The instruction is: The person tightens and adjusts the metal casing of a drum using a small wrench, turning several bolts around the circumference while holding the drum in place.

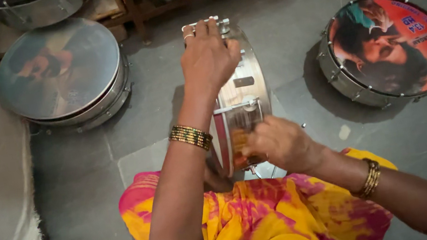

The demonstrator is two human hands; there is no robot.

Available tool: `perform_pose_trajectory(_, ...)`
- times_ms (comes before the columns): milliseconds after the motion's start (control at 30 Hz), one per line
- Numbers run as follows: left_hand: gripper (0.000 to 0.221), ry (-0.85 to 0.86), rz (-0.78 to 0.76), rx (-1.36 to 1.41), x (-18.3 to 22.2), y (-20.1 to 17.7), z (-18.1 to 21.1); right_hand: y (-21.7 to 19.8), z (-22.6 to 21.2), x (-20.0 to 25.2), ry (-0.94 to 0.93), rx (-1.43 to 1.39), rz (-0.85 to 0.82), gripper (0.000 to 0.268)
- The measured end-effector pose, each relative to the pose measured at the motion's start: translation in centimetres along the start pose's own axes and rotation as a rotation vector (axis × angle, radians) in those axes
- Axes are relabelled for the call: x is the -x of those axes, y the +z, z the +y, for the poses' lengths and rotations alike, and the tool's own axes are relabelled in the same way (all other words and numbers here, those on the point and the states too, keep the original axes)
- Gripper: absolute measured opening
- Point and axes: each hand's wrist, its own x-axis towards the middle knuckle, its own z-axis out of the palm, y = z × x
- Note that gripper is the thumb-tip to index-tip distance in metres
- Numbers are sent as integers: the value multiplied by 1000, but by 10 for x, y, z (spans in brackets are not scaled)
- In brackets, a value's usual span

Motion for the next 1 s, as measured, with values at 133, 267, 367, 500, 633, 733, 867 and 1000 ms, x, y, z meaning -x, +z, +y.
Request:
perform_pose_trajectory(133,61,45,76,-55,-1,5,4,-3,12,18,36,-143,156,6)
perform_pose_trajectory(267,62,42,64,-11,0,10,8,-18,14,6,635,-530,333,4)
perform_pose_trajectory(367,61,66,100,-69,0,11,10,-28,19,-9,665,-628,374,5)
perform_pose_trajectory(500,60,23,88,-12,-2,7,7,-34,6,-10,66,-246,346,7)
perform_pose_trajectory(633,61,30,75,1,0,1,2,-45,8,-16,534,-556,411,16)
perform_pose_trajectory(733,62,-20,18,39,2,-1,8,-59,47,-48,845,-885,365,21)
perform_pose_trajectory(867,61,54,73,-63,1,-1,9,-55,65,-81,1012,-968,232,25)
perform_pose_trajectory(1000,63,20,25,-12,1,-4,11,-44,71,-95,1103,-889,79,33)
